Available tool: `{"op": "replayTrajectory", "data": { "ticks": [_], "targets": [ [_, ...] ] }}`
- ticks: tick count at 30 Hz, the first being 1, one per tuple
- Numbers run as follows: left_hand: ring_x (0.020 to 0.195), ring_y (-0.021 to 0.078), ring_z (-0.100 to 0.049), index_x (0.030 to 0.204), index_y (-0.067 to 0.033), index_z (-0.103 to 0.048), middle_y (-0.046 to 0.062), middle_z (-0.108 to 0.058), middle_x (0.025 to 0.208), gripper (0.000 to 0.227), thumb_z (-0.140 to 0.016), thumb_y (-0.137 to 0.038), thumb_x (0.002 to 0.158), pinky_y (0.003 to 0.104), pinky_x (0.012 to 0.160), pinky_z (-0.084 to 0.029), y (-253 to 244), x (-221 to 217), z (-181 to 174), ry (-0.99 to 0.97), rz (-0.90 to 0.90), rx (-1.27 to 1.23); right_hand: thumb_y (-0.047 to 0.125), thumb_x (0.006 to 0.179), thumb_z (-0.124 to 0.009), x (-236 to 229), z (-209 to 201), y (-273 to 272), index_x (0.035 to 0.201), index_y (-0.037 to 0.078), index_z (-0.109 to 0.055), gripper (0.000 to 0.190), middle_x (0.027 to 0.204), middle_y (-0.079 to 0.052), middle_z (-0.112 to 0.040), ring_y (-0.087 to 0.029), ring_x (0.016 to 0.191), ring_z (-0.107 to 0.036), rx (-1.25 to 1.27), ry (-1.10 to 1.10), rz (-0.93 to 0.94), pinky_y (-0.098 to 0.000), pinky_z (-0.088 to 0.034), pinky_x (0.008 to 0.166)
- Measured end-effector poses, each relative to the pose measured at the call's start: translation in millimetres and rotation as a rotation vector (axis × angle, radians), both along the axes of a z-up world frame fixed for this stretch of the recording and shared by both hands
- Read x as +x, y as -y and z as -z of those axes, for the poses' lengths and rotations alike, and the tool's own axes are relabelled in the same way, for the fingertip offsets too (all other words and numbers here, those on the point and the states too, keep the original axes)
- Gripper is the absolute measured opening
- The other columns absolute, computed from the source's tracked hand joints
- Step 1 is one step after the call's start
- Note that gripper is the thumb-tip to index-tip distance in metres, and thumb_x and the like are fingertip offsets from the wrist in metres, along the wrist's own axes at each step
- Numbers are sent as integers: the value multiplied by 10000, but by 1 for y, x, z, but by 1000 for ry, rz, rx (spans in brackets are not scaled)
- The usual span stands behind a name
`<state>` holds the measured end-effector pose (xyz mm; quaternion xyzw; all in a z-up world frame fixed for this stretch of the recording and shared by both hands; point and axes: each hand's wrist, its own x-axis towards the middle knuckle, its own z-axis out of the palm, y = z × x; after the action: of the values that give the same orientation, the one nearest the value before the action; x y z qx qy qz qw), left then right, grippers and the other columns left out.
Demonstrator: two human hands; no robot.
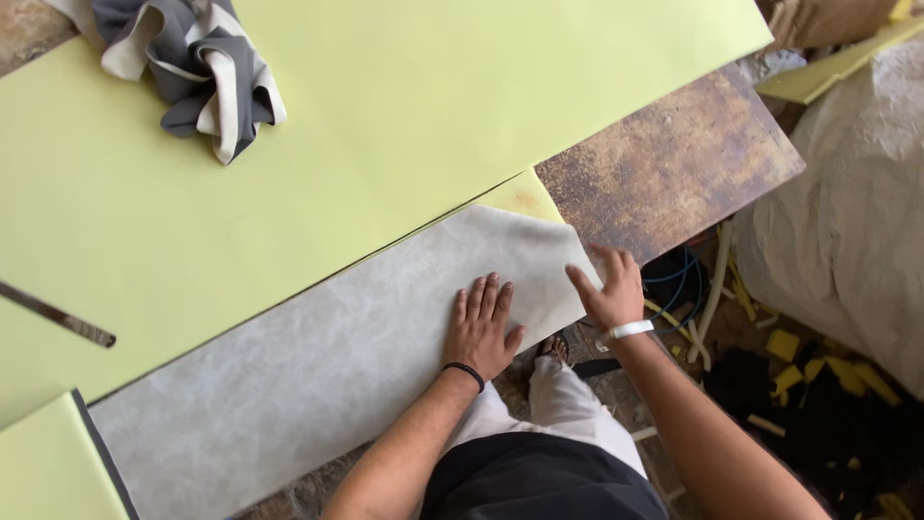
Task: The person aligns and smooths a white fabric layer onto a yellow foam sheet, then uses a metal ruler to cut the foam. They apply adhesive with a spray gun, place a dark foam piece, and repeat the process to assemble layered foam panels.
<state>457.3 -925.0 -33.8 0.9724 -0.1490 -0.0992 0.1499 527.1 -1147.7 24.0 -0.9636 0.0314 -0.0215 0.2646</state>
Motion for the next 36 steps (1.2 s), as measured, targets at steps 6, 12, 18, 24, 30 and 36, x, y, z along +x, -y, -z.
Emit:
{"op": "replayTrajectory", "data": {
  "ticks": [6,12,18,24,30,36],
  "targets": [
    [1540,313,-171,1595,-128,-280,145,-216,1675,771,-449,-520,954,540,1241,-89,16,1,0,52,-95,52,218,873,-776,81,17,0,1356,105,-602,526,1193,-117,-729,-245,1062,-709,300,-419,82,-395,-561,937],
    [1496,328,-260,1516,-124,-405,147,-333,1605,663,-419,-526,989,559,1228,-145,31,1,11,-106,-154,222,-32,1044,-511,41,34,-31,1146,204,-753,353,1166,1,-764,-163,895,-759,118,-250,-603,-314,-650,790],
    [1356,351,-489,1389,-169,-564,137,-562,1445,547,-467,-523,983,569,1164,-322,43,-9,25,-285,-290,-34,-76,746,-631,-14,19,-16,989,153,-767,361,1035,2,-786,-208,924,-723,225,193,-1025,-359,-558,838],
    [1469,374,-346,1471,-195,-434,124,-462,1563,562,-333,-552,1050,607,1194,-199,86,39,19,-382,-271,-93,-4,828,-677,15,5,-1,1050,146,-769,284,895,-3,-777,-186,805,-712,59,260,-816,-364,-547,784],
    [1540,385,-107,1638,-306,-144,129,-204,1669,664,-288,-542,1035,599,1232,-21,110,111,6,-160,-179,97,44,836,-702,-1,13,24,997,122,-757,188,932,-47,-774,-214,858,-722,30,146,-499,-357,-560,778],
    [1562,260,-109,1586,-278,-278,64,-162,1707,613,-344,-526,1029,479,1260,-50,91,160,15,-145,-41,-102,84,749,-737,-50,6,22,921,124,-750,177,1065,-54,-769,-243,966,-722,159,61,-744,-408,-564,833]
  ]
}}
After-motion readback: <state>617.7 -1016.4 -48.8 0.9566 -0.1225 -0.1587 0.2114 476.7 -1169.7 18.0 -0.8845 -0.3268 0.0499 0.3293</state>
